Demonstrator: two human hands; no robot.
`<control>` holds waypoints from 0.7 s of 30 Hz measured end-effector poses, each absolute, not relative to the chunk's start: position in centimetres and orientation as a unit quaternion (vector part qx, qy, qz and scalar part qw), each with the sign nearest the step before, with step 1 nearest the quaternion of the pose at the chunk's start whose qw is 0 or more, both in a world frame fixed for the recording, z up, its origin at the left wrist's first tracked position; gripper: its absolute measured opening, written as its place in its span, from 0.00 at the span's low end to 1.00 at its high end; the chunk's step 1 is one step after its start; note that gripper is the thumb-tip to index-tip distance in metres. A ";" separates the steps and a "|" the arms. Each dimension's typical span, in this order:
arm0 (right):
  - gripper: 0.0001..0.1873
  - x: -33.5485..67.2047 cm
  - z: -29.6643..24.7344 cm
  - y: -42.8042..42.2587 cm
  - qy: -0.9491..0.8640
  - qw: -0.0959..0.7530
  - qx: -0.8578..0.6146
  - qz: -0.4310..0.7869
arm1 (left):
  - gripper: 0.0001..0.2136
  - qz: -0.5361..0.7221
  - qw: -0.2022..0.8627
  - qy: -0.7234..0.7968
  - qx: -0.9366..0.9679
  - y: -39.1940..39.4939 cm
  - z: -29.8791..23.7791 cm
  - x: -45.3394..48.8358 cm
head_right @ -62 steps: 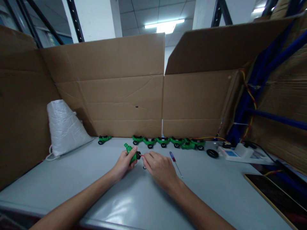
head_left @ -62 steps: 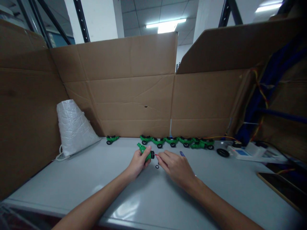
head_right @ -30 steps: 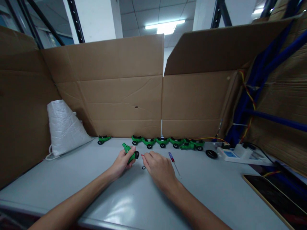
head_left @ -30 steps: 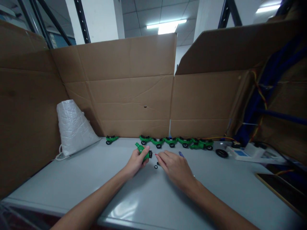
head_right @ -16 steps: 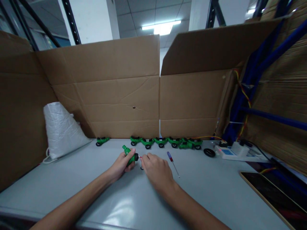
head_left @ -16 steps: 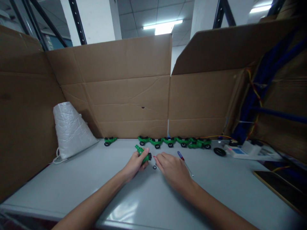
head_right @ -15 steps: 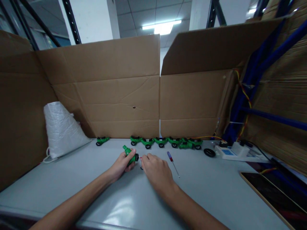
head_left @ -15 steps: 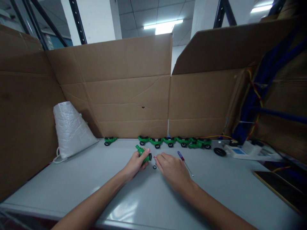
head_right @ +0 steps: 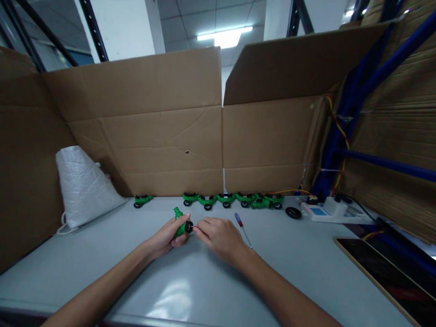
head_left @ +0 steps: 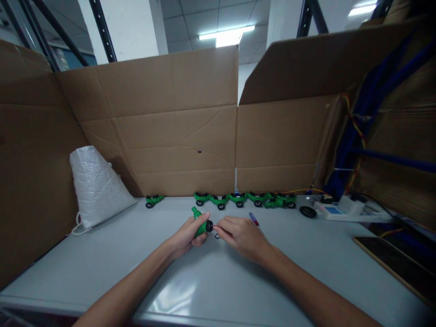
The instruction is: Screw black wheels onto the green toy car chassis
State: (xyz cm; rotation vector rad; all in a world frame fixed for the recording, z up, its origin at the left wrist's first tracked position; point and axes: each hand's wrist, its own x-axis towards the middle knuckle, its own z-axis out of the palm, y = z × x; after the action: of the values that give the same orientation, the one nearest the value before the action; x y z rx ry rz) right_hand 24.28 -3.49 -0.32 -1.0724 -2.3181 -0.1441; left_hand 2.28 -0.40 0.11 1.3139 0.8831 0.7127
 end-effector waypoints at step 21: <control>0.22 24.1 0.3 -3.8 -0.863 0.235 -0.447 -0.014 | 0.25 0.317 0.575 0.373 0.656 -0.7 0.3 2.4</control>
State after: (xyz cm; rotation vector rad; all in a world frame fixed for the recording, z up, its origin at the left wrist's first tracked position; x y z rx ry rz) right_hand 24.07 -3.78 0.30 -1.2267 -2.3686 -0.0381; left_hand 2.41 -0.73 0.32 1.5362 0.8740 0.7424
